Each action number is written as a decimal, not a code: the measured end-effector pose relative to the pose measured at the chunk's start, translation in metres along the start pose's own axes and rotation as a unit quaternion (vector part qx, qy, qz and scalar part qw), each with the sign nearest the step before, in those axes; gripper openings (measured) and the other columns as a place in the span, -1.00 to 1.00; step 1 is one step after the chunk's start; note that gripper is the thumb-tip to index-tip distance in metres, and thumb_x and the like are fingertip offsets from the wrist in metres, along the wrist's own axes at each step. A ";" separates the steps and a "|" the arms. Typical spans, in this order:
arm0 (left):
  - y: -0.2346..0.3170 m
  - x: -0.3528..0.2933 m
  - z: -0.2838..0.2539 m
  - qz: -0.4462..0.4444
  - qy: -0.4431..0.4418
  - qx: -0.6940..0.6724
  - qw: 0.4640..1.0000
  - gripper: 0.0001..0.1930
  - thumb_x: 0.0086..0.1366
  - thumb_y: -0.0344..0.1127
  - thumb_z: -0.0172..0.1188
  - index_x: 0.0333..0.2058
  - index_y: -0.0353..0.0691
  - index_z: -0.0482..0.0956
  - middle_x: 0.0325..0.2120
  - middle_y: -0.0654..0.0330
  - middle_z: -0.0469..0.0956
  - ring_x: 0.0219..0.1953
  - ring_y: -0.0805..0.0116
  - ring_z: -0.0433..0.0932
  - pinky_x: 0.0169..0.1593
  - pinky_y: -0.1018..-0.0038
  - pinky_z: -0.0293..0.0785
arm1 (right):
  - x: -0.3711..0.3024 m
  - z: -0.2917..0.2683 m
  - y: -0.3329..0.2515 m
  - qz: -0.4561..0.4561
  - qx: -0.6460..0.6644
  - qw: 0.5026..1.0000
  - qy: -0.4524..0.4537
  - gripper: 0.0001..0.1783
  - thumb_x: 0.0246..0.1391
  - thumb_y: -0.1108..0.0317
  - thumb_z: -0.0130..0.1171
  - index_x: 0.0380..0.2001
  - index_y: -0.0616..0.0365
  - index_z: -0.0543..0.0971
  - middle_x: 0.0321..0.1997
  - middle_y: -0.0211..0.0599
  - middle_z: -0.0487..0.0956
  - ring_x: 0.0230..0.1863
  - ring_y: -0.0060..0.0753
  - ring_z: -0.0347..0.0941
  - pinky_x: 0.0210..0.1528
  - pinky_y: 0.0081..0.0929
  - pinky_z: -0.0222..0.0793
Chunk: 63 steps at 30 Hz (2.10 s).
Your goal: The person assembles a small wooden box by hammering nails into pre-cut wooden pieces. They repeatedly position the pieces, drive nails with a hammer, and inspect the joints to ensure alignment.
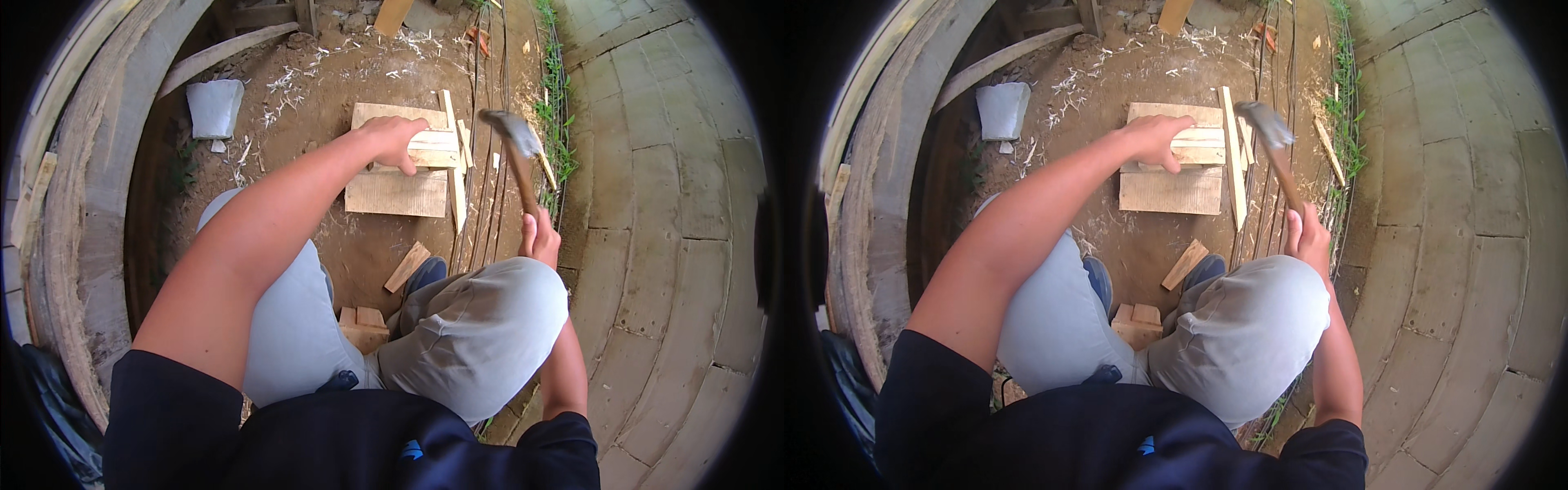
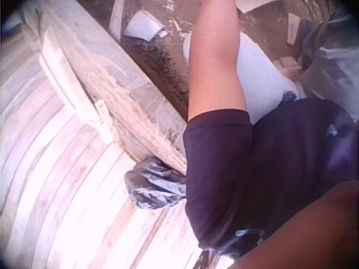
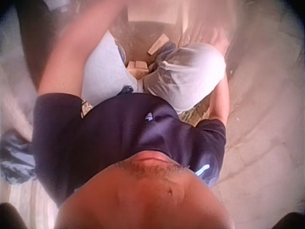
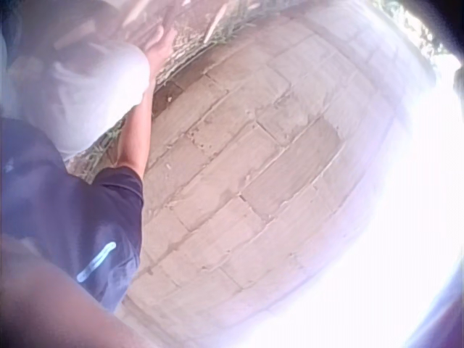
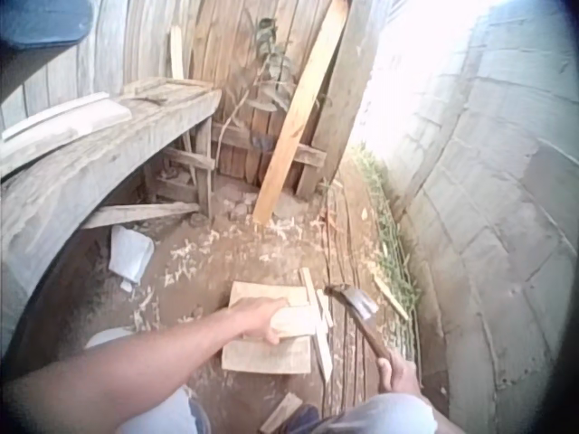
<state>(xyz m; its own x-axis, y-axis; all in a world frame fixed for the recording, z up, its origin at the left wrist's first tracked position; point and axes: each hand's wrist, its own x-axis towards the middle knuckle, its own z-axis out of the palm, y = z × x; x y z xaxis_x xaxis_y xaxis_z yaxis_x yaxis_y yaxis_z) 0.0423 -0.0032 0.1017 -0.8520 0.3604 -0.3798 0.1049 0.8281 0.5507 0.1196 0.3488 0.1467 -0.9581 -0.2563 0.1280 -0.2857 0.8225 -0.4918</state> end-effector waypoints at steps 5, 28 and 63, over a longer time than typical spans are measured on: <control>0.006 0.001 0.000 -0.002 -0.001 -0.001 1.000 -0.06 0.07 -0.09 0.57 0.37 -0.11 0.26 0.15 -0.04 0.56 0.20 -0.06 0.54 0.21 0.11 0.50 | -0.009 0.030 0.027 0.046 -0.042 0.997 -0.050 -0.63 0.50 0.06 -0.01 -0.15 0.20 0.47 -0.61 0.14 0.53 -0.59 0.28 0.53 -0.50 0.11 0.38; 0.005 0.000 0.006 -0.003 0.032 0.021 0.999 -0.04 -0.08 -0.07 0.55 0.30 -0.20 0.32 0.06 -0.11 0.61 0.12 -0.11 0.58 0.14 0.12 0.53 | 0.005 0.014 0.001 0.133 0.013 0.985 -0.105 -0.49 0.47 -0.06 0.02 -0.28 0.25 0.49 -0.55 0.16 0.53 -0.49 0.25 0.51 -0.38 0.01 0.36; 0.031 -0.051 -0.112 0.123 0.223 -0.616 0.746 -0.24 0.30 0.03 0.11 0.32 -0.42 0.25 0.07 -0.23 0.52 0.01 -0.15 0.67 0.02 0.16 0.71 | 0.195 -0.054 -0.157 0.183 0.420 0.882 -0.112 -0.35 0.08 -0.05 0.26 0.07 0.26 0.57 -0.02 -0.10 0.57 -0.05 -0.30 0.51 0.11 -0.31 0.38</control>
<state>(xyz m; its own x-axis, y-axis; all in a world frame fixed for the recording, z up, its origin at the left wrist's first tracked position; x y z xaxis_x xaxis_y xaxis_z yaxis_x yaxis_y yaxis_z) 0.0317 -0.0435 0.2213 -0.9993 0.0302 -0.0218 -0.0313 -0.3607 0.9322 -0.0239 0.1975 0.2956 -0.9281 -0.2232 -0.2981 0.2473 0.2290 -0.9415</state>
